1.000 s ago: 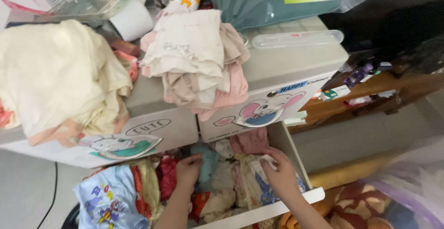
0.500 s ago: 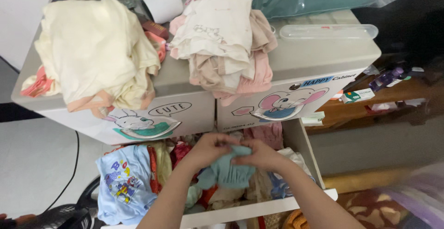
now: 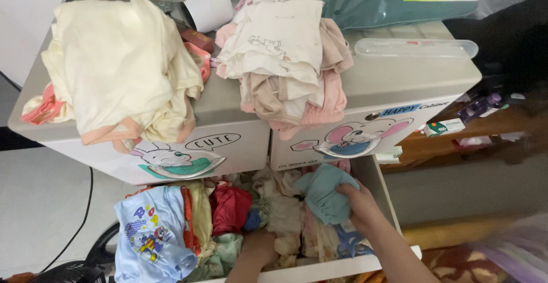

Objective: The person takes various baby clothes from an open drawer, unfolds them, and folds them neatly by hand. The folded items are placed on top of the cabinet. The person handles multiple garments including onesies and shirts, folding each one individually.

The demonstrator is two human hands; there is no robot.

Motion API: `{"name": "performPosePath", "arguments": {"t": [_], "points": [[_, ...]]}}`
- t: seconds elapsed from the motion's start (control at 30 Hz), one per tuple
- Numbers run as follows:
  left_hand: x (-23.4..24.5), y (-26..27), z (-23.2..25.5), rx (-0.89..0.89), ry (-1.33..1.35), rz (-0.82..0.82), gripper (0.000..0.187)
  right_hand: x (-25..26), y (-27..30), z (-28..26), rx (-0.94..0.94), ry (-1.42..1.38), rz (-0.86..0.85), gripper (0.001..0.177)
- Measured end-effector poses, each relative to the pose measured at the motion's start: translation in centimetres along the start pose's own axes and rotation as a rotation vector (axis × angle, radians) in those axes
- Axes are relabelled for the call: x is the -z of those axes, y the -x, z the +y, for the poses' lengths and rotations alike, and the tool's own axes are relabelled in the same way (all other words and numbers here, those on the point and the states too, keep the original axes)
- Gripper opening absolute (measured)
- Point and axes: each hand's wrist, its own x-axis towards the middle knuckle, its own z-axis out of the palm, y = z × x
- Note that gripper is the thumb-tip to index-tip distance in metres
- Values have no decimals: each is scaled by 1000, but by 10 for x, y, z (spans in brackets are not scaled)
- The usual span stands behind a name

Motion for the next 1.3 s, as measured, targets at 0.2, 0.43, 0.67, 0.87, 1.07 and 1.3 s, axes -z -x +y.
{"name": "performPosePath", "arguments": {"t": [0.2, 0.43, 0.67, 0.87, 1.07, 1.3], "points": [[38, 70, 0, 88, 139, 4, 47, -7, -19, 27, -218, -182, 24, 41], [39, 105, -22, 355, -90, 286, 42, -44, -61, 71, -367, -431, -86, 37], [32, 79, -44, 268, -1, 146, 39, -62, -74, 133, -622, -187, -14, 44], [29, 57, -59, 70, 279, -78, 45, -59, -63, 158, -532, 831, 5, 43], [21, 1, -50, -11, 431, -18, 56, -87, -44, 154, 259, 1449, -48, 43], [24, -39, -50, 175, 116, 355, 46, -91, -44, 146, 182, 1806, -601, 43]]}}
